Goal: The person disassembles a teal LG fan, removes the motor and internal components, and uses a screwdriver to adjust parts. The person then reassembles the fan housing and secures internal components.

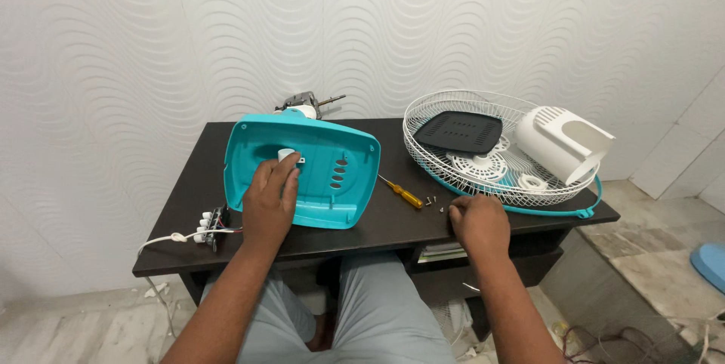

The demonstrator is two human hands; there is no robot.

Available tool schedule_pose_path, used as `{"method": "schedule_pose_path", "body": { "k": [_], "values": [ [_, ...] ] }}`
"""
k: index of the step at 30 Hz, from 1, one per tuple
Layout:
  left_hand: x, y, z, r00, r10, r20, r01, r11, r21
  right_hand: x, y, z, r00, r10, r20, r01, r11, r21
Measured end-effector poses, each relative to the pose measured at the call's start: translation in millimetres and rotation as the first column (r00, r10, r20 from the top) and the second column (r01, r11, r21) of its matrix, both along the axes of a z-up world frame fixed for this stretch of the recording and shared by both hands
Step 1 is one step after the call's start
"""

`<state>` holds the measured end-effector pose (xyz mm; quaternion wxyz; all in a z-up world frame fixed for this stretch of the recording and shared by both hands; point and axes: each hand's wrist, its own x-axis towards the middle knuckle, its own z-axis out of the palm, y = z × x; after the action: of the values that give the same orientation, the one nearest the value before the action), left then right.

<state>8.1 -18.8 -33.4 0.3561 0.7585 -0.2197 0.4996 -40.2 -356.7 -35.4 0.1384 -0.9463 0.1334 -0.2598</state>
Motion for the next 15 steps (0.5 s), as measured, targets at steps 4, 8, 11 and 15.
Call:
{"method": "schedule_pose_path", "body": {
  "k": [4,8,11,15],
  "values": [
    [0,1,-2,1.0,-0.012,-0.006,0.012,1.0,-0.01,-7,19,6,0.936,0.053,0.349,-0.05,0.999,-0.016],
    [0,-1,-1,1.0,0.002,-0.016,-0.002,1.0,-0.015,-10,62,15,0.885,0.138,0.444,-0.278,0.923,0.267],
    [-1,-1,-1,0.999,-0.045,-0.015,0.044,0.998,-0.048,-10,107,24,0.801,0.257,0.541,-0.515,0.757,0.403],
    [0,0,-1,0.998,-0.028,-0.056,0.025,0.998,-0.054,-5,153,41,0.719,0.397,0.571,-0.667,0.624,0.406]
  ]
}}
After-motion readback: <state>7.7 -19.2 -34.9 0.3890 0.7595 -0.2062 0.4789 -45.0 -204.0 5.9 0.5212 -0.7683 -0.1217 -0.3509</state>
